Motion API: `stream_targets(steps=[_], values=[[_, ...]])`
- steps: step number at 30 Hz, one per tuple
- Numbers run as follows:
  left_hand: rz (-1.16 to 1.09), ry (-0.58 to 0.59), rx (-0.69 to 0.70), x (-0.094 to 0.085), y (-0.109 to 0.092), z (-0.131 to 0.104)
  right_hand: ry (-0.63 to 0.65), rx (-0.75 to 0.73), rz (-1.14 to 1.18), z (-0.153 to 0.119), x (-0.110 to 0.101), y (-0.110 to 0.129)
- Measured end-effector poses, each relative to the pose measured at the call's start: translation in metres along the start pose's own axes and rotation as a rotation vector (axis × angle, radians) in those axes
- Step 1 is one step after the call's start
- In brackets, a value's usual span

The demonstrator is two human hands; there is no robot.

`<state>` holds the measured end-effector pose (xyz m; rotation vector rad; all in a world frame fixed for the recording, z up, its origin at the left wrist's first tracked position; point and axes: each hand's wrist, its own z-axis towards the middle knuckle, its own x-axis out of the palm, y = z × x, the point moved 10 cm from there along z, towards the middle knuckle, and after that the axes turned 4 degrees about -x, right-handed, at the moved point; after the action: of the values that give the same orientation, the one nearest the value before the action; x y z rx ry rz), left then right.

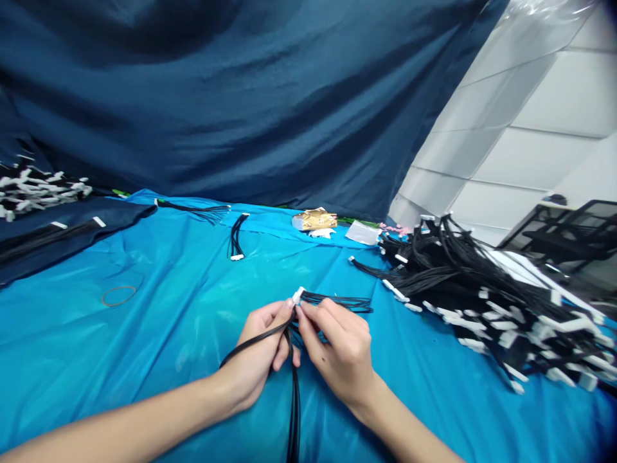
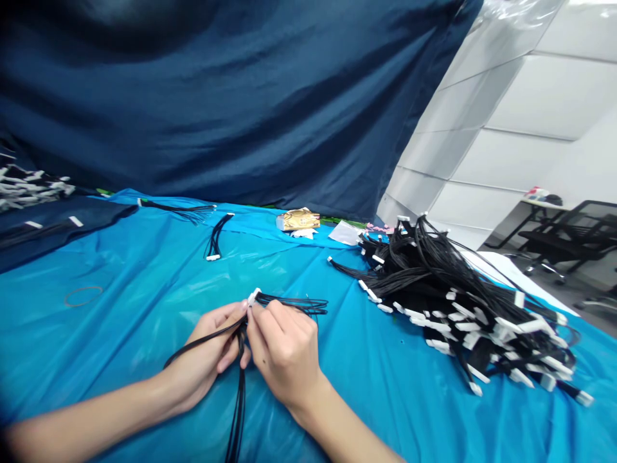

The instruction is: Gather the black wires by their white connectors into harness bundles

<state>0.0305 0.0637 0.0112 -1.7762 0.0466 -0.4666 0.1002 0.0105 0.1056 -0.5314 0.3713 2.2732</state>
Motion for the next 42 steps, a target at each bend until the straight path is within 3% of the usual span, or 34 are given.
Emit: stream_targets(steps=[42], values=[[0.009,0.005,-0.035,0.0001,0.0037,-0.0002,0.016,0.003,-0.002,-0.0004,0.0020,0.0013]])
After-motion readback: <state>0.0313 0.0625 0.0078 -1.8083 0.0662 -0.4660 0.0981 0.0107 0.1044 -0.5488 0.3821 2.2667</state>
